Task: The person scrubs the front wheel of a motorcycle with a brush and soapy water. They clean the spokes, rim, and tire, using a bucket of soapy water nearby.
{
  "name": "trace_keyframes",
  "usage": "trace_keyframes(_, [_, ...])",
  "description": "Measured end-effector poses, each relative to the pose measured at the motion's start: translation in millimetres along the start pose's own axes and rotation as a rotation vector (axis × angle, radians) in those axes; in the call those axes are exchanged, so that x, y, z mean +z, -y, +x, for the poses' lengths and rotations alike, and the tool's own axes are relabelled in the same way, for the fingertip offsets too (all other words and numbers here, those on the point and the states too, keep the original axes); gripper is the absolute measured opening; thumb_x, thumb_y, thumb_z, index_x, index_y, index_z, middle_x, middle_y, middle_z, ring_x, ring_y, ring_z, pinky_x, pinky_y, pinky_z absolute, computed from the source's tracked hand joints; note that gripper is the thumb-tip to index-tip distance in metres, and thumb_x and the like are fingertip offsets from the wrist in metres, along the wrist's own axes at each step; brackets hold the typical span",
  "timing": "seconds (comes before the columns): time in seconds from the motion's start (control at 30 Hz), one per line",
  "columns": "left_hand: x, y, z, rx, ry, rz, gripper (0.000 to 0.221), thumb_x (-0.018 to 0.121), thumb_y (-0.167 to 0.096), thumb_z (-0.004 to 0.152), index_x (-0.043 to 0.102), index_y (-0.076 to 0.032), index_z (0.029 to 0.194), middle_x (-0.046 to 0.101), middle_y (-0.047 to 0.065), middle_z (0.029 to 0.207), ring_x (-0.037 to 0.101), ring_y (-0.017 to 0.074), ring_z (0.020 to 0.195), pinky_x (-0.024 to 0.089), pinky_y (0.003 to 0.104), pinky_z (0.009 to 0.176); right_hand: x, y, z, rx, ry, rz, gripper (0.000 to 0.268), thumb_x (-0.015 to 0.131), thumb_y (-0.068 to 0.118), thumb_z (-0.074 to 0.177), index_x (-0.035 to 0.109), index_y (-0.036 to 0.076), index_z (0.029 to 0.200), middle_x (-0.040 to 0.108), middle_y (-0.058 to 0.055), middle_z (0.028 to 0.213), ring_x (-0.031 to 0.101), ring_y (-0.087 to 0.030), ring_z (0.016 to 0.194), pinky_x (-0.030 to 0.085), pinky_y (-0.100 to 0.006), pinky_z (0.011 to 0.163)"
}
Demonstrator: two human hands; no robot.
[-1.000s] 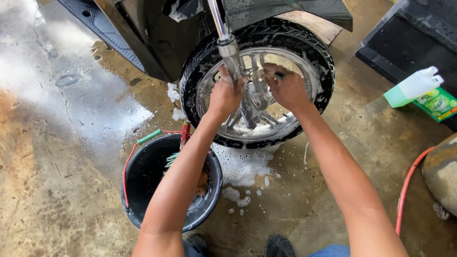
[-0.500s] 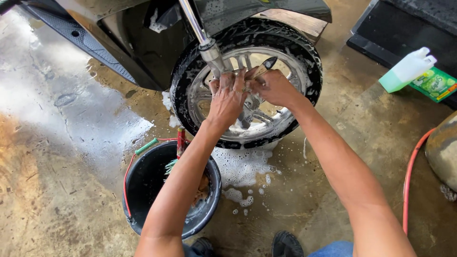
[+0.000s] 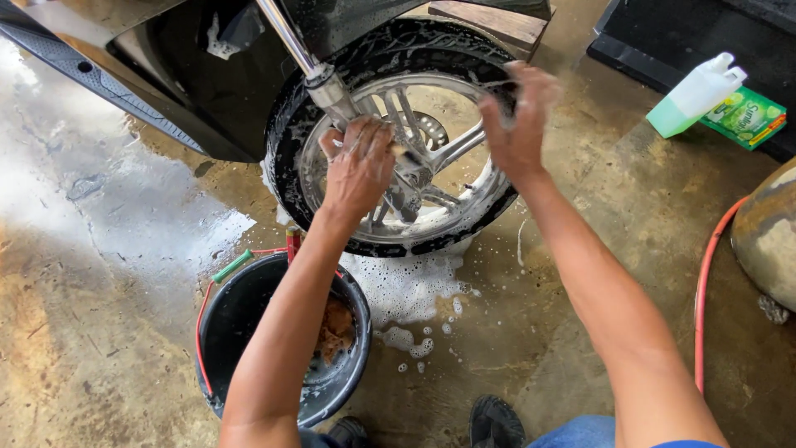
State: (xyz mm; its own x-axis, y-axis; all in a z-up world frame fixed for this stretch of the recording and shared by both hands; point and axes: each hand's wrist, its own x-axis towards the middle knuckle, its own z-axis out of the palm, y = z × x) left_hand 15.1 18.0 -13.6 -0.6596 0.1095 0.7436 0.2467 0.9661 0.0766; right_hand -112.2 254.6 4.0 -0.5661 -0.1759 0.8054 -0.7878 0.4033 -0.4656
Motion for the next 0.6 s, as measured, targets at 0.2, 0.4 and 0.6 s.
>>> trace_keyframes(0.2, [3.6,20.9,-1.8,0.187,-0.089,0.141,0.021,0.065,-0.029,0.099,0.064,-0.017,0.116,0.070,0.003,0.109,0.059,0.0192,0.123,0.031,0.042,0.088,-20.5,-101.8,-60.6,0.374,0.122,0.039,0.080,0.050,0.067,0.110,0.043,-0.004,0.145,0.043,-0.031,0.140,0.046,-0.053,0.134,0.039,-0.059,0.114])
trace_keyframes(0.4, [37.4,40.8,-12.9,0.213,-0.129,0.164,0.020,0.062,-0.032,0.100,0.063,-0.017,0.114,0.067,0.002,0.104,0.061,0.0217,0.118,0.036,0.042,0.080,-22.9,-79.6,-88.3,0.701,0.234,0.270,0.090,0.037,0.075,0.108,0.034,0.003,0.161,0.012,-0.031,0.165,-0.001,-0.054,0.150,0.009,-0.076,0.125])
trace_keyframes(0.6, [11.1,24.3,4.8,0.249,-0.160,0.128,0.019,0.062,-0.027,0.099,0.063,-0.014,0.112,0.064,0.006,0.100,0.060,0.0264,0.113,0.041,0.048,0.077,8.4,-142.8,-133.0,0.707,0.026,0.261,0.079,0.040,0.073,0.108,0.061,0.003,0.138,0.062,-0.026,0.128,0.056,-0.046,0.123,0.041,-0.064,0.101])
